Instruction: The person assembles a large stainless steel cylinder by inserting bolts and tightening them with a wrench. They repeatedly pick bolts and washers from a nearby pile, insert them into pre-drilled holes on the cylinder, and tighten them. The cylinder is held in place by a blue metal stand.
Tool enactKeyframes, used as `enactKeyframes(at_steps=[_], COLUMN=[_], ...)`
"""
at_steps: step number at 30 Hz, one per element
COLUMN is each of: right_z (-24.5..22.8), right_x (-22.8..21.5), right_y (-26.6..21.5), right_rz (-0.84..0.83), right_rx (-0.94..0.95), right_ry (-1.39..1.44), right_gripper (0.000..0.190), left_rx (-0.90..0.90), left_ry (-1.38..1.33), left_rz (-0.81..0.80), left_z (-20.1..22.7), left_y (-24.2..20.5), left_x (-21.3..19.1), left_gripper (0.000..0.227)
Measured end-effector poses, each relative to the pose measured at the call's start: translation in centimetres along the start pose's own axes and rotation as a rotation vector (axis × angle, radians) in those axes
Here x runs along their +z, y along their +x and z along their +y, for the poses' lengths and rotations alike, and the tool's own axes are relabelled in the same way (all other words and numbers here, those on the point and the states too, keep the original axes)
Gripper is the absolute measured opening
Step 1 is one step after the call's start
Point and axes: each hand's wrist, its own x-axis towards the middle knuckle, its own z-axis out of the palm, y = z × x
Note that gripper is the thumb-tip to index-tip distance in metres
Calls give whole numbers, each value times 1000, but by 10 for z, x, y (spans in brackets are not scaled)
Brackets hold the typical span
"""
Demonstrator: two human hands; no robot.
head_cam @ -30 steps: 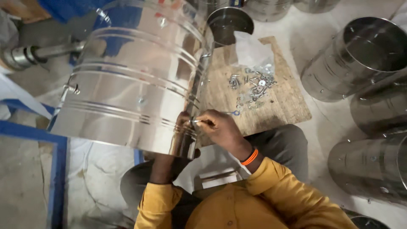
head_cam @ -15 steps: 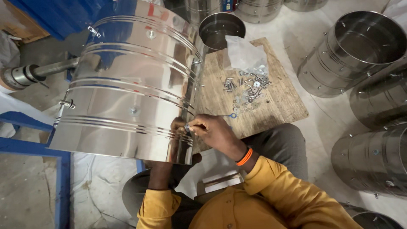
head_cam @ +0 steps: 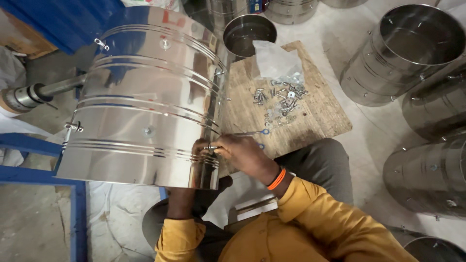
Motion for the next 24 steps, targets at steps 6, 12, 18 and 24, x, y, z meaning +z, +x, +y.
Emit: enactKeyframes(at_steps=[6, 12, 18, 24], right_z=[-3, -8, -31, -24], right_x=[-8, -2, -34, -25], right_y=[2, 9, 12, 7], right_rz=[-48, -113, -272, 30], right_rx=[-73, 81, 154, -157], right_ry=[-148, -209, -193, -372], right_gripper=[26, 30, 42, 18], left_rx=[-7, -7, 4, 21], left_ry=[0, -1, -2, -10], left_rz=[3, 5, 14, 6], left_z=[-2, -4, -3, 0], left_y=[-1, 1, 1, 2], left_x=[-1, -6, -9, -11], left_gripper=[30, 31, 32, 33])
